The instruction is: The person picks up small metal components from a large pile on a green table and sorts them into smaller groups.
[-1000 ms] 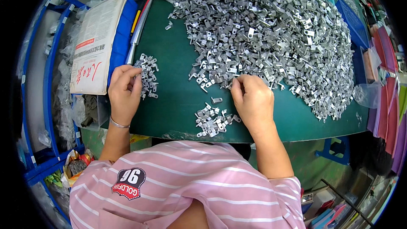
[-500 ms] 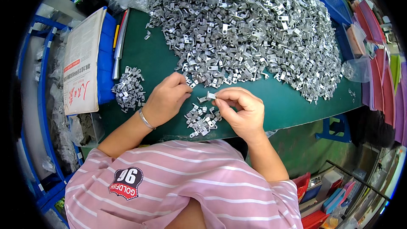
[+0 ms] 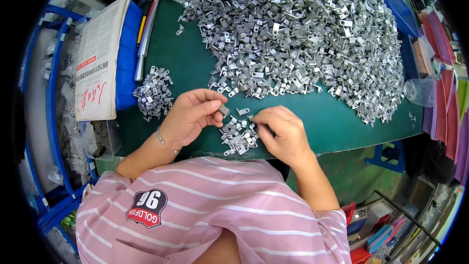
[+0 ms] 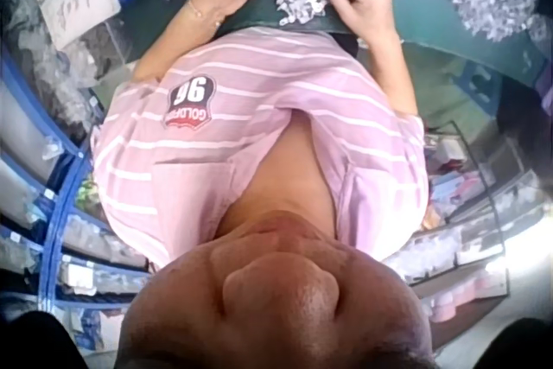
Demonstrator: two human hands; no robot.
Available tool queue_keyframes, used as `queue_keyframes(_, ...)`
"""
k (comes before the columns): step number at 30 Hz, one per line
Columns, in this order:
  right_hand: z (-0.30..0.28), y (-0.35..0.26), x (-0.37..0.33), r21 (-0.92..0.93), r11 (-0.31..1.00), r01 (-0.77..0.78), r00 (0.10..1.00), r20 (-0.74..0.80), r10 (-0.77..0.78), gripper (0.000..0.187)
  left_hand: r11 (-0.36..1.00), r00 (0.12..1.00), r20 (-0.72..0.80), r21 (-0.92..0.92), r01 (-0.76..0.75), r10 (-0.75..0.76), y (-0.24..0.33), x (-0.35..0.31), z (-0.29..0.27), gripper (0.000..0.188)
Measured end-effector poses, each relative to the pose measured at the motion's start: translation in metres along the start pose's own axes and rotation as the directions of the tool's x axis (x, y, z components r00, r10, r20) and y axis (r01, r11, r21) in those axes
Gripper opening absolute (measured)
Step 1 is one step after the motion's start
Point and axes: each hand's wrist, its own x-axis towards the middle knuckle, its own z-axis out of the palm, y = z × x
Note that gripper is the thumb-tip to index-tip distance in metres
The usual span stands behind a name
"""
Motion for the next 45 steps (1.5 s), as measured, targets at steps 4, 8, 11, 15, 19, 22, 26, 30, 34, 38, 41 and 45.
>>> queue_keyframes(4,-0.002,0.004,0.006,-0.031,0.999,0.043,0.994,0.099,-0.039,0.01,1.0,1.0,-0.003,0.004,0.004,-0.004,0.0,-0.001,0.001,0.018)
queue_keyframes(8,0.011,0.0,0.016,-0.136,0.991,-0.013,0.999,0.036,0.018,0.011,0.992,0.997,-0.056,0.12,-0.037,0.044,0.002,-0.004,0.009,0.016)
queue_keyframes(11,0.012,-0.005,0.022,-0.216,0.976,-0.015,0.991,0.128,0.043,0.013,0.955,0.995,-0.062,0.291,-0.055,0.076,0.005,-0.007,0.014,0.015)
queue_keyframes(15,0.008,-0.002,0.022,-0.163,0.986,-0.026,0.979,0.194,0.058,0.009,0.844,0.997,0.043,0.531,-0.08,0.067,-0.002,-0.012,0.012,0.011)
queue_keyframes(19,0.002,0.004,0.014,-0.04,0.997,0.066,0.967,0.248,-0.054,0.01,0.494,0.954,0.279,0.818,-0.294,0.108,0.005,-0.015,0.015,0.01)
queue_keyframes(22,-0.005,0.001,0.015,-0.028,0.992,0.123,0.974,0.194,-0.116,0.011,0.483,0.935,0.342,0.805,-0.343,0.093,0.006,-0.015,0.012,0.011)
queue_keyframes(26,-0.004,0.011,0.027,-0.296,0.955,0.023,0.989,-0.132,-0.065,0.012,0.374,0.889,0.454,0.816,-0.441,0.059,0.016,-0.009,0.011,0.009)
queue_keyframes(30,0.0,0.015,0.037,-0.406,0.912,-0.064,0.979,-0.201,-0.02,0.012,0.262,0.79,0.595,0.747,-0.611,0.146,0.014,-0.005,0.008,0.01)
queue_keyframes(34,0.002,0.022,0.029,-0.256,0.96,-0.116,0.963,-0.267,0.045,0.013,0.271,0.855,0.471,0.812,-0.516,0.216,0.016,-0.004,0.012,0.01)
queue_keyframes(38,-0.003,0.012,0.021,0.159,0.966,-0.202,0.933,-0.27,0.239,0.014,0.042,0.809,0.357,0.905,-0.424,0.467,0.005,0.013,0.01,0.015)
queue_keyframes(41,0.001,0.009,0.013,0.337,0.931,-0.136,0.925,-0.293,0.241,0.018,-0.072,0.765,0.361,0.921,-0.384,0.533,0.0,0.023,0.01,0.024)
queue_keyframes(45,0.0,0.005,0.007,0.451,0.887,-0.095,0.928,-0.283,0.244,0.021,-0.064,0.751,0.333,0.929,-0.364,0.57,-0.004,0.026,0.014,0.027)
